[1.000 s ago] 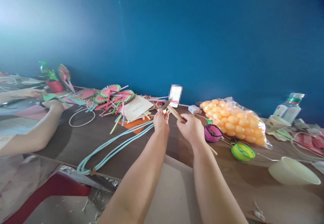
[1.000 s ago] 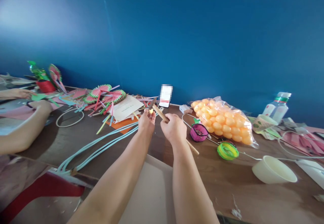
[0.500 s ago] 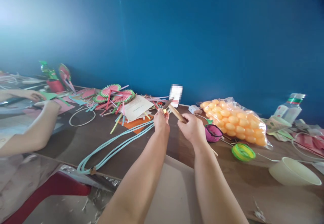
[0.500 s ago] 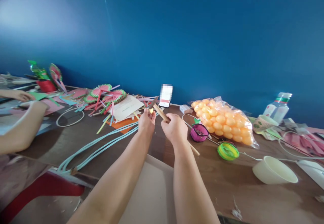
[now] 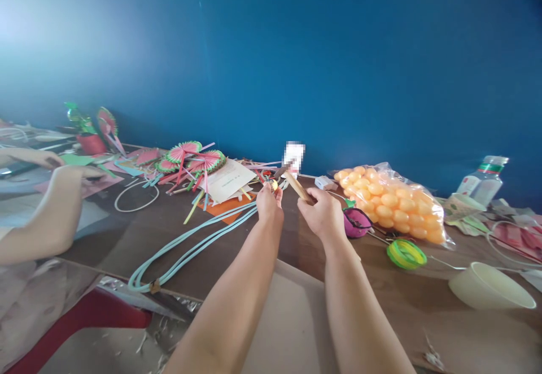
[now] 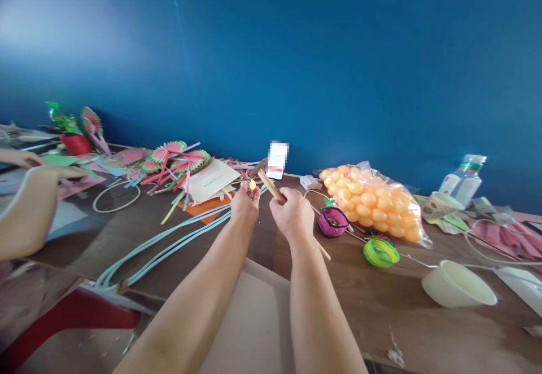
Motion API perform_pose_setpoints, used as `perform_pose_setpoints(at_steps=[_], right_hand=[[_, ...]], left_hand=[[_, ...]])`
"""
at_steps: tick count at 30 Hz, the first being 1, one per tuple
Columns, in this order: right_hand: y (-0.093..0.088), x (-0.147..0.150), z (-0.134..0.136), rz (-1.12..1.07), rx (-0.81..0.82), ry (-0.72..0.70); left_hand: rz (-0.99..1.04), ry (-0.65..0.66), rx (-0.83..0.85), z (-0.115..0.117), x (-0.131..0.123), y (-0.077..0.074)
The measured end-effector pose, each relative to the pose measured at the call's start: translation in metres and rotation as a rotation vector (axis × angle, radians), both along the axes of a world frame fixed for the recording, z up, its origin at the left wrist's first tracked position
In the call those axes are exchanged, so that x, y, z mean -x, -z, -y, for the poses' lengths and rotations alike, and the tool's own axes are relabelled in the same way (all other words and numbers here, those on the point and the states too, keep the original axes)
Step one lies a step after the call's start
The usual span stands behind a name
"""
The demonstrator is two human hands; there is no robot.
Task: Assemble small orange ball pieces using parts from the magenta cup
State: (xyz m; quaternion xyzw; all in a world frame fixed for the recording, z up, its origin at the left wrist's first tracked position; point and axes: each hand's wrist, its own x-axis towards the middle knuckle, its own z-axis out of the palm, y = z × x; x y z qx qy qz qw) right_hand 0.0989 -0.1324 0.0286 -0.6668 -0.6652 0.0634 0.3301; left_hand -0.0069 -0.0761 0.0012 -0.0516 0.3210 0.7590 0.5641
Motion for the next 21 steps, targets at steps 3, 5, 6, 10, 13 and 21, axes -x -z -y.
perform_pose_setpoints(at_steps=[3,5,6,10,13,21], right_hand=[[0.0001,0.0004,0.0003,0.018,0.044,-0.015],[0.0001,0.0008,0.0001,0.022,0.052,-0.015],[0.0002,0.0008,-0.0002,0.014,0.036,-0.003],[0.0009,-0.0010,-0.0022,-0.038,-0.078,0.050],[0.0023,-0.0024,-0.0036,-0.043,-0.086,0.045],[0.0019,-0.0009,-0.0014,0.001,0.005,0.004]], left_hand=[[-0.004,-0.003,0.001,-0.0001,0.0001,0.0007],[0.002,0.002,0.022,-0.0006,0.0003,0.0010],[0.003,0.005,0.023,-0.0009,0.0004,0.0009],[-0.015,0.006,-0.035,-0.0018,0.0003,0.0001],[-0.026,0.007,-0.051,-0.0015,0.0001,0.0000],[-0.021,-0.005,-0.063,0.0003,-0.0004,0.0005]])
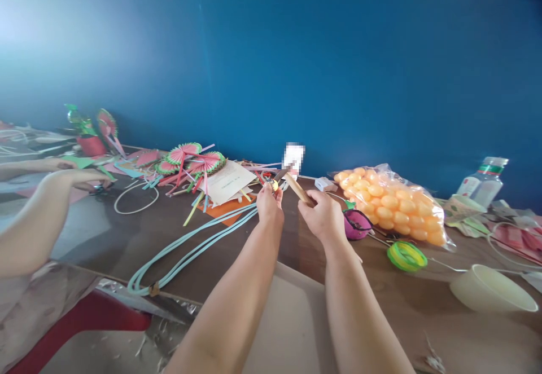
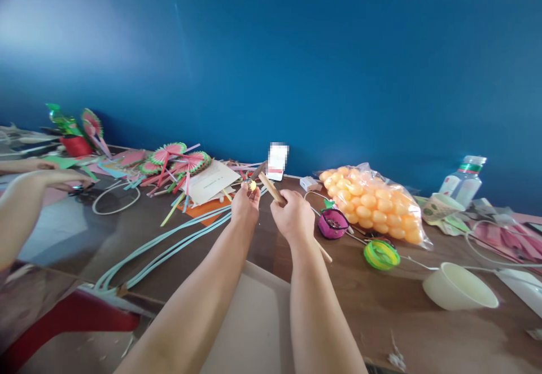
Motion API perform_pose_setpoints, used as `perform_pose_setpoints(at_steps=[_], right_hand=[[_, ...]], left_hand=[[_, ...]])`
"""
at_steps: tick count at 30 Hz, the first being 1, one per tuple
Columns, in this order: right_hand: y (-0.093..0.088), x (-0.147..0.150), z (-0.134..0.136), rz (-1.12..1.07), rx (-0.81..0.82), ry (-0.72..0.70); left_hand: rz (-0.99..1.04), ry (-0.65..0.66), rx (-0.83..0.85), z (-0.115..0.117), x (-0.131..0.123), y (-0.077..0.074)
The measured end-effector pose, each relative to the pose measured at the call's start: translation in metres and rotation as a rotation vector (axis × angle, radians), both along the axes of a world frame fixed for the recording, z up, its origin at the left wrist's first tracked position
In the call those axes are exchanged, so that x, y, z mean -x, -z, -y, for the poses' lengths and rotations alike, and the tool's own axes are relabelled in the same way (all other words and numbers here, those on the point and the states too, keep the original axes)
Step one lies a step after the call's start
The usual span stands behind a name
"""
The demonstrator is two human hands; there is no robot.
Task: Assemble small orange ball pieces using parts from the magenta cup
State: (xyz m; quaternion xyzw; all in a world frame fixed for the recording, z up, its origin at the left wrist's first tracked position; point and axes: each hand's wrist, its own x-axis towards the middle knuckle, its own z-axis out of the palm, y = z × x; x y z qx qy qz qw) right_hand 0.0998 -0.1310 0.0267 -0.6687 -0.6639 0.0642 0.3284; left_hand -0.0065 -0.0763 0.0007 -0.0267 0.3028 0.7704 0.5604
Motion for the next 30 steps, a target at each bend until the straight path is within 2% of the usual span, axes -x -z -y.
perform_pose_setpoints(at_steps=[3,8,30], right_hand=[[-0.0009,0.0002,0.0002,0.031,0.038,-0.013],[-0.0022,0.0005,0.0012,0.012,-0.019,-0.002],[0.0003,0.0004,-0.0014,0.044,0.033,-0.018]], left_hand=[[0.001,-0.002,0.014,0.0000,-0.0001,0.0005],[-0.005,0.003,0.022,-0.0006,0.0000,-0.0001],[-0.018,-0.004,0.057,-0.0008,0.0002,0.0025]])
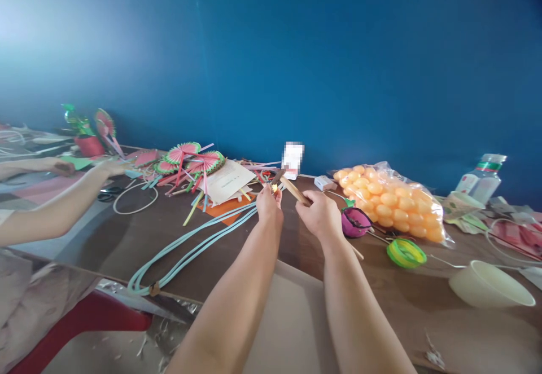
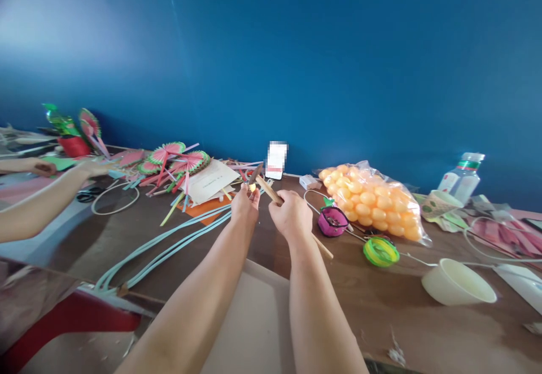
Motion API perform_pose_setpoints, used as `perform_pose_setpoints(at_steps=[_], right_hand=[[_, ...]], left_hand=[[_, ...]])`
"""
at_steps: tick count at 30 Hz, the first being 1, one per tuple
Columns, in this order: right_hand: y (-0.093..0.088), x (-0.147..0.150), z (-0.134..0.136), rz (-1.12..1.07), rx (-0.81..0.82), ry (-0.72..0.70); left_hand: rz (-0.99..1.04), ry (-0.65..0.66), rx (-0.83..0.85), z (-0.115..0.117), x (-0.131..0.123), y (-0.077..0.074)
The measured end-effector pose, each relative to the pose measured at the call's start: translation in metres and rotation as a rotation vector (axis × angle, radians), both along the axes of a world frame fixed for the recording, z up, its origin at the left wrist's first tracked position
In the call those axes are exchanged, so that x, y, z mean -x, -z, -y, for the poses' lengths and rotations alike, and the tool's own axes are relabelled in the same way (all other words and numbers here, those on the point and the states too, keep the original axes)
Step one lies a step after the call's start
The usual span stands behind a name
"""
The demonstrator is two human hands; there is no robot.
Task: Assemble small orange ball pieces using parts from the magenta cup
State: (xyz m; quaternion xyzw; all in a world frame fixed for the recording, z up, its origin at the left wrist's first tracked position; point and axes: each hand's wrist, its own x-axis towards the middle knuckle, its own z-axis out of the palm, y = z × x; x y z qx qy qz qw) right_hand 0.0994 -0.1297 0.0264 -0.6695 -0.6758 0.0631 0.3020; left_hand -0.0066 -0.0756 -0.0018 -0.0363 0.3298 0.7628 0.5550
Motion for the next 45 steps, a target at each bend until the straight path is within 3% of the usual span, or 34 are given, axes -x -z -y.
perform_pose_setpoints(at_steps=[8,14,28,45], right_hand=[[-0.0011,0.0002,0.0011,-0.005,0.013,0.001],[-0.0010,-0.0010,-0.0010,-0.064,-0.073,0.073],[-0.0009,0.0015,0.0023,-0.004,-0.024,-0.024],[-0.0012,0.0003,0.0012,-0.002,0.008,0.001]], left_hand=[[-0.008,0.009,0.024,-0.0002,0.0000,-0.0005],[0.036,0.018,-0.005,-0.0014,0.0002,0.0003],[0.087,0.050,-0.011,-0.0019,0.0011,0.0014],[0.046,0.029,0.004,-0.0012,0.0006,0.0016]])
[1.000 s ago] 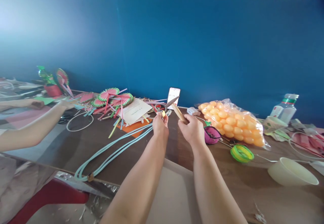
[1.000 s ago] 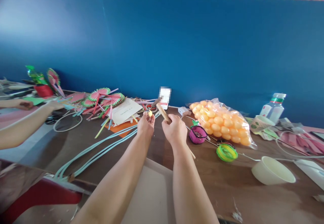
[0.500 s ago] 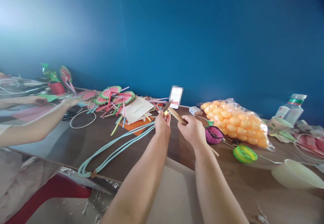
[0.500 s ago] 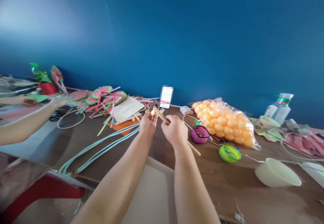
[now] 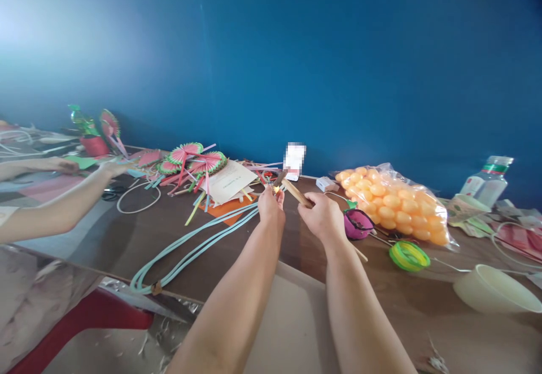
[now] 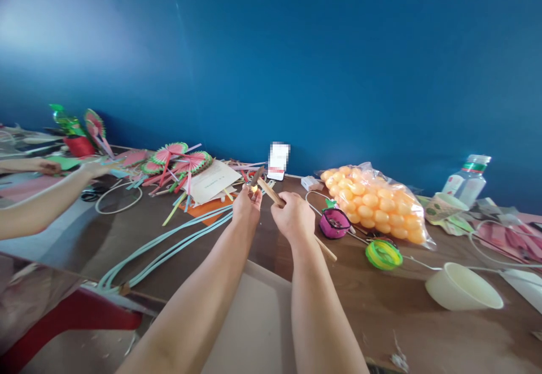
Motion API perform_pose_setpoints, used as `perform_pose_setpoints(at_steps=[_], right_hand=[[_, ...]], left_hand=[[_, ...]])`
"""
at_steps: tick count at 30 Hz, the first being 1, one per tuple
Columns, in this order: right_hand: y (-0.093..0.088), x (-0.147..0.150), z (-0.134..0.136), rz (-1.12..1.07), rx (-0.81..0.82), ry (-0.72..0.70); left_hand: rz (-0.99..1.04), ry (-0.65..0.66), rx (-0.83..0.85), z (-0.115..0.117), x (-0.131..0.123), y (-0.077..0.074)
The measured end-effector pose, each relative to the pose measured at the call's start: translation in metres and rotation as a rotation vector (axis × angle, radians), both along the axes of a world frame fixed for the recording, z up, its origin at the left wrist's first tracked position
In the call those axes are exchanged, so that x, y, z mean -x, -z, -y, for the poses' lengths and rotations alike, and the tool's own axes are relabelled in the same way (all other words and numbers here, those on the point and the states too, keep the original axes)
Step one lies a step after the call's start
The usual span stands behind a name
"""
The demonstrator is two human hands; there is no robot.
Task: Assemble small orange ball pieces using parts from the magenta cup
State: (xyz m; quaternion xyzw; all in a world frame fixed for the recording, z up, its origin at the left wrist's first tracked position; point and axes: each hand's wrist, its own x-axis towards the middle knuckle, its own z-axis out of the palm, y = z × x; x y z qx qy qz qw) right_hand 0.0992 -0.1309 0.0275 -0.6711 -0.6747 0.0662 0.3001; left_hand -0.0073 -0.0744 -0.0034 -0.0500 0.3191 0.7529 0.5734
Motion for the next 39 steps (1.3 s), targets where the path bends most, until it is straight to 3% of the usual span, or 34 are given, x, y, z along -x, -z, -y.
perform_pose_setpoints(at_steps=[6,12,21,24,28,35,39], right_hand=[[0.003,-0.003,-0.005,-0.131,-0.115,0.085],[0.005,-0.005,-0.009,-0.304,-0.190,0.105],[0.009,-0.006,-0.012,-0.300,-0.190,0.109],[0.007,-0.007,-0.012,-0.284,-0.123,0.133],[0.010,-0.011,-0.018,-0.215,0.084,0.209],[0.042,-0.019,-0.043,-0.152,0.355,0.240],[0.053,-0.020,-0.049,-0.118,0.420,0.207]], left_hand=[[0.033,0.008,-0.060,0.004,-0.001,-0.007],[0.032,0.166,-0.358,0.019,-0.001,-0.019],[-0.043,0.213,-0.481,0.020,-0.003,-0.017],[-0.042,0.210,-0.472,0.020,-0.004,-0.016],[-0.037,0.182,-0.411,0.013,-0.004,-0.010],[-0.015,0.134,-0.102,-0.001,-0.007,0.010],[-0.017,0.163,-0.066,-0.003,-0.008,0.013]])
